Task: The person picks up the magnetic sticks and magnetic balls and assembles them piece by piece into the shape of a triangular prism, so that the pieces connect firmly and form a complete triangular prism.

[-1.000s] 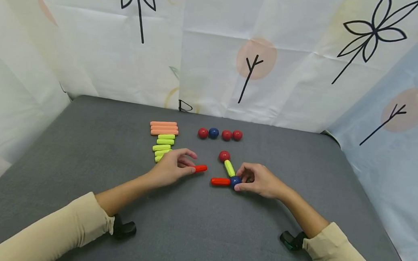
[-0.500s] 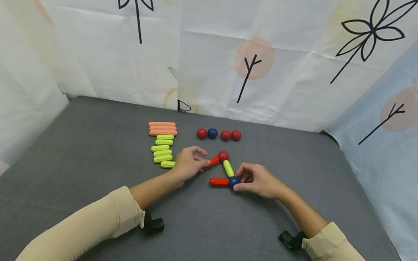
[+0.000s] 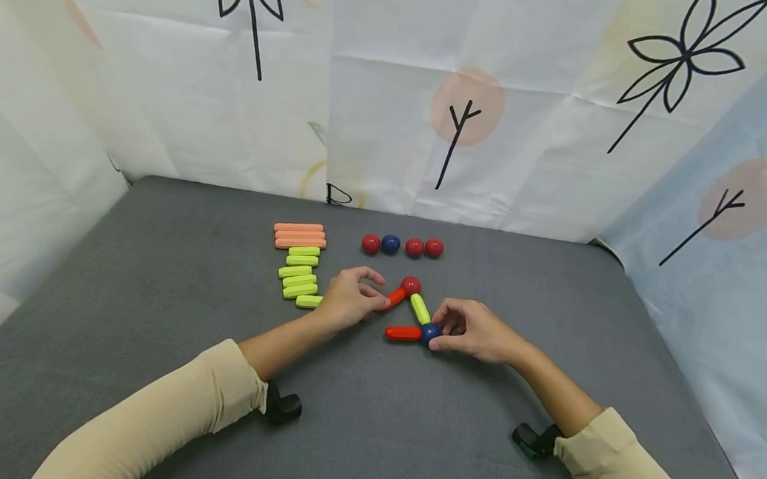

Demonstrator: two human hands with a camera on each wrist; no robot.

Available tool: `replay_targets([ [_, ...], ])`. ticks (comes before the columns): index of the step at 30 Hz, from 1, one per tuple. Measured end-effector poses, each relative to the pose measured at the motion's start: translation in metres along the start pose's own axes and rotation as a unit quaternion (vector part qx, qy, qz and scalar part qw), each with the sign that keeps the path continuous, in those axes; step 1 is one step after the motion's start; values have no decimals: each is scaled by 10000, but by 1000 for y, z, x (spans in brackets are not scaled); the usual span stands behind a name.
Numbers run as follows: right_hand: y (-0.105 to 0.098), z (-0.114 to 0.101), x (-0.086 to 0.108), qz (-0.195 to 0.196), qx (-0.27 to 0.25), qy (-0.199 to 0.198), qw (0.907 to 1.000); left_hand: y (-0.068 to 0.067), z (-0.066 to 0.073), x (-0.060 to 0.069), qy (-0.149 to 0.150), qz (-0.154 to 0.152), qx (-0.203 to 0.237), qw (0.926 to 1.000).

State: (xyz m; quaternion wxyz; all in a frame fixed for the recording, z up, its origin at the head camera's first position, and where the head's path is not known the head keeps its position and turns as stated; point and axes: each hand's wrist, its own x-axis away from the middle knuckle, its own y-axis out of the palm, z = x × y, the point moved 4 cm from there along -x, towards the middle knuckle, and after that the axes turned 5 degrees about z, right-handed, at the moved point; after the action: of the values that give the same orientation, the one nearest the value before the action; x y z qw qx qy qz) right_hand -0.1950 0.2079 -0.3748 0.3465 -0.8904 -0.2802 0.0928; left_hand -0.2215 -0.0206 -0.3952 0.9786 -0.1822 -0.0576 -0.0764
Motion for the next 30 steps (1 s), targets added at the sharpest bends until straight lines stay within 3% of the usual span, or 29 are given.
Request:
replay_targets([
  [4, 0, 0, 0, -29, -14, 25, 10000, -6, 1, -6, 399, 66, -155, 9991],
  [10, 0, 1, 0, -70, -56, 52, 9999, -22, 8, -25, 1105, 893, -2, 9899],
  [14, -1, 1, -1, -84, -58, 57, 9999, -31, 12, -40, 1494, 1274, -280, 9801],
  [22, -1, 2, -1, -104, -58, 65, 9999, -31, 10, -69, 1243, 1177, -756, 9823],
  [30, -2, 4, 0, -93, -46, 47, 9999, -24, 12, -70, 1202, 781, -929, 9853],
])
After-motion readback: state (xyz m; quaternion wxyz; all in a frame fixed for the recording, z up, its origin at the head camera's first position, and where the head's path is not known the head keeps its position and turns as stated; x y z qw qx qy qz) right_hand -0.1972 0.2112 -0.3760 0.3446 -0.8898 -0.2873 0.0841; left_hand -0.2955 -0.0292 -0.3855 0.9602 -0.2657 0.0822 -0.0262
